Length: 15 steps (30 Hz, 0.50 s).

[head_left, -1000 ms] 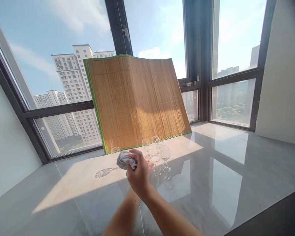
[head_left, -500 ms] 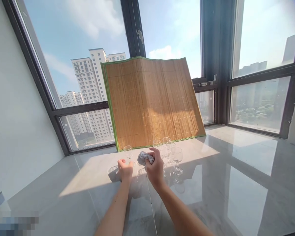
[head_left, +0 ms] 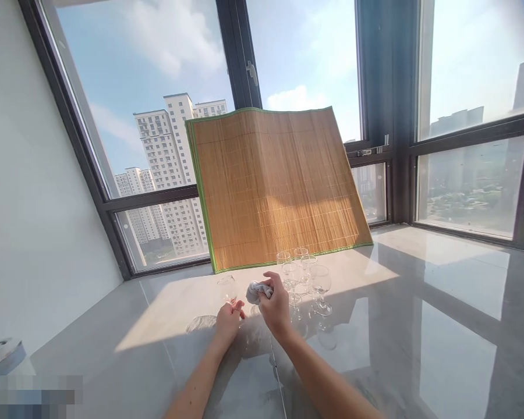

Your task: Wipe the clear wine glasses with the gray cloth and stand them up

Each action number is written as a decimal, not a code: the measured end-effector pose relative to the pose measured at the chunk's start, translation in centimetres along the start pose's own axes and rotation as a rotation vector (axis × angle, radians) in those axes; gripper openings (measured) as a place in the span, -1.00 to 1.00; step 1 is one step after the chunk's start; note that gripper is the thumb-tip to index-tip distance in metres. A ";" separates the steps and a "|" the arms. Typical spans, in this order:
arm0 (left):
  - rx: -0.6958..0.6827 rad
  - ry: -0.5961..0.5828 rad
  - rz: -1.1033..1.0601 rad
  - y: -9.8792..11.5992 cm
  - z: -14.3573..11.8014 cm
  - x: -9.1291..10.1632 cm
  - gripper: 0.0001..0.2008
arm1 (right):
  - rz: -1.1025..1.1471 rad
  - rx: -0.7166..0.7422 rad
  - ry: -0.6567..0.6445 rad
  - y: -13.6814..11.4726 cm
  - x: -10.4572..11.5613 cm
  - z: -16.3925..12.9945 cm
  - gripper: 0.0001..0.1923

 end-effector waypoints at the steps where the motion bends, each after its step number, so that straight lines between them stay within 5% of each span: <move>1: -0.007 -0.002 0.017 0.0 -0.9 0.3 -0.48 | 0.001 0.002 -0.022 0.0 -0.2 -0.1 -0.62; 5: 0.002 0.040 0.081 0.8 -2.8 1.1 -0.41 | 0.001 0.006 -0.084 0.2 -0.7 -0.4 -0.61; 15: 0.018 0.005 0.322 1.1 -1.8 2.0 -0.58 | -0.048 0.101 -0.180 -0.5 -1.6 -1.0 -0.55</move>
Point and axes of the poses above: each hand's wrist, its own z-axis towards the middle knuckle, its own x-axis out of the back of the hand, y = z × x, the point moved 2 cm from there along z, towards the middle knuckle, and after that the axes turned 12 degrees about -y, right-handed, at the moved point
